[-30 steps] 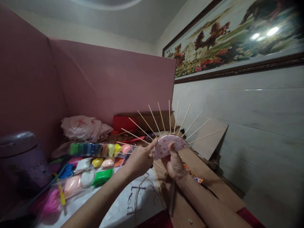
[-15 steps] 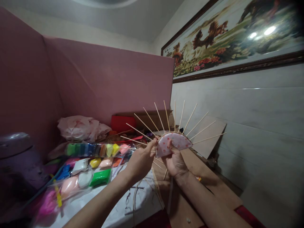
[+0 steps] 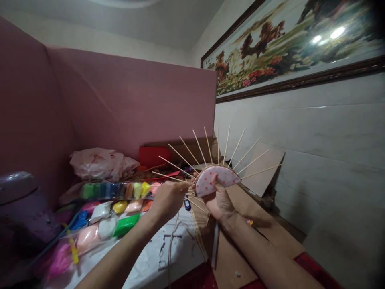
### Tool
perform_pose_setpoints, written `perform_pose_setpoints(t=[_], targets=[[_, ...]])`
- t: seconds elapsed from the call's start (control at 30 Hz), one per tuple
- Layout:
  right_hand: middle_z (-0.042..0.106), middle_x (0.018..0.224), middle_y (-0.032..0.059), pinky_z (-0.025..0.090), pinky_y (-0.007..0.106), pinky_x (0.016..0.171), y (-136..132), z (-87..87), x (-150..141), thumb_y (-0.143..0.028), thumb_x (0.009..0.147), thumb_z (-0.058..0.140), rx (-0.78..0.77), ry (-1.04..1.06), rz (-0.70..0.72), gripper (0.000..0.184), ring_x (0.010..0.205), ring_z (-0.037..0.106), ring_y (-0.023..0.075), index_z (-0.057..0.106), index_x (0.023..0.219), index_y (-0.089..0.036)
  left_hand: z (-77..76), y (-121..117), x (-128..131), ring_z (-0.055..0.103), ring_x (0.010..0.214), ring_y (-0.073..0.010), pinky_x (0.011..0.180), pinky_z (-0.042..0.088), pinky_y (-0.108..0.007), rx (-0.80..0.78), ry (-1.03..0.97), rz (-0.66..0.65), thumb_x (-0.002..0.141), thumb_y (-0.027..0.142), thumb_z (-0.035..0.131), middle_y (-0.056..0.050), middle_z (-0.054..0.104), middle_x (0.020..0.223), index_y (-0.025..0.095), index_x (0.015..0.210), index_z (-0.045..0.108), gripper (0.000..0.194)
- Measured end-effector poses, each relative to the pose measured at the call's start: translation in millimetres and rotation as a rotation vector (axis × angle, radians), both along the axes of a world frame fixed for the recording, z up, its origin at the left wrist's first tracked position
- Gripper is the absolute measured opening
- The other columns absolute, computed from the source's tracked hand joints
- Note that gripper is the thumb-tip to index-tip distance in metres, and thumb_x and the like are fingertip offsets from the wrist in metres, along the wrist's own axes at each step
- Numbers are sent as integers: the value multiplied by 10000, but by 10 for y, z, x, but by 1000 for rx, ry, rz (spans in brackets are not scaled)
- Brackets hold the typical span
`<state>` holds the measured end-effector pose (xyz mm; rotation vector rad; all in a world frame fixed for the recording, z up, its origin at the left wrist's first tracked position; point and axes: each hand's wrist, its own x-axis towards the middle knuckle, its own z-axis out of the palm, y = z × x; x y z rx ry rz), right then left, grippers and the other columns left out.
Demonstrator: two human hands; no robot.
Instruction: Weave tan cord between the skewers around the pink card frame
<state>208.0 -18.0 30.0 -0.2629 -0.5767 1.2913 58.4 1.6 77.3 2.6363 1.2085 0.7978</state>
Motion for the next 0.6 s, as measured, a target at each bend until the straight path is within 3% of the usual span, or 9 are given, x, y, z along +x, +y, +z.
perform_pose_setpoints(t=[0.2, 0.3, 0.43, 0.6], targets=[[675, 922, 65, 487, 319, 762, 18, 6, 67, -443, 690, 626, -3, 40, 19, 346, 809, 630, 181, 612, 922, -186, 63, 128, -106, 602, 731, -174, 612, 369, -241, -8, -33, 52, 753, 332, 507, -29, 692, 772, 273, 822, 701, 214], [673, 927, 51, 491, 328, 758, 48, -5, 128, -397, 675, 656, 10, 51, -2, 352, 818, 633, 186, 593, 972, -218, 108, 224, -204, 575, 602, -149, 522, 361, -227, -164, -136, -4, 700, 357, 547, -31, 664, 678, 204, 778, 700, 230], [673, 908, 25, 501, 332, 740, 80, -10, 208, -379, 667, 668, 36, 79, -41, 337, 815, 631, 178, 589, 967, -247, 190, 339, -369, 426, 379, -83, 402, 302, -208, -410, -212, -38, 675, 396, 547, 14, 528, 480, 124, 733, 657, 299], [674, 884, 32, 501, 342, 756, 75, -4, 207, -394, 650, 679, 11, 86, -30, 329, 816, 627, 178, 605, 923, -226, 287, 476, -557, 441, 464, -89, 439, 295, -199, -195, -210, 53, 620, 393, 584, 15, 535, 491, 127, 645, 659, 277]])
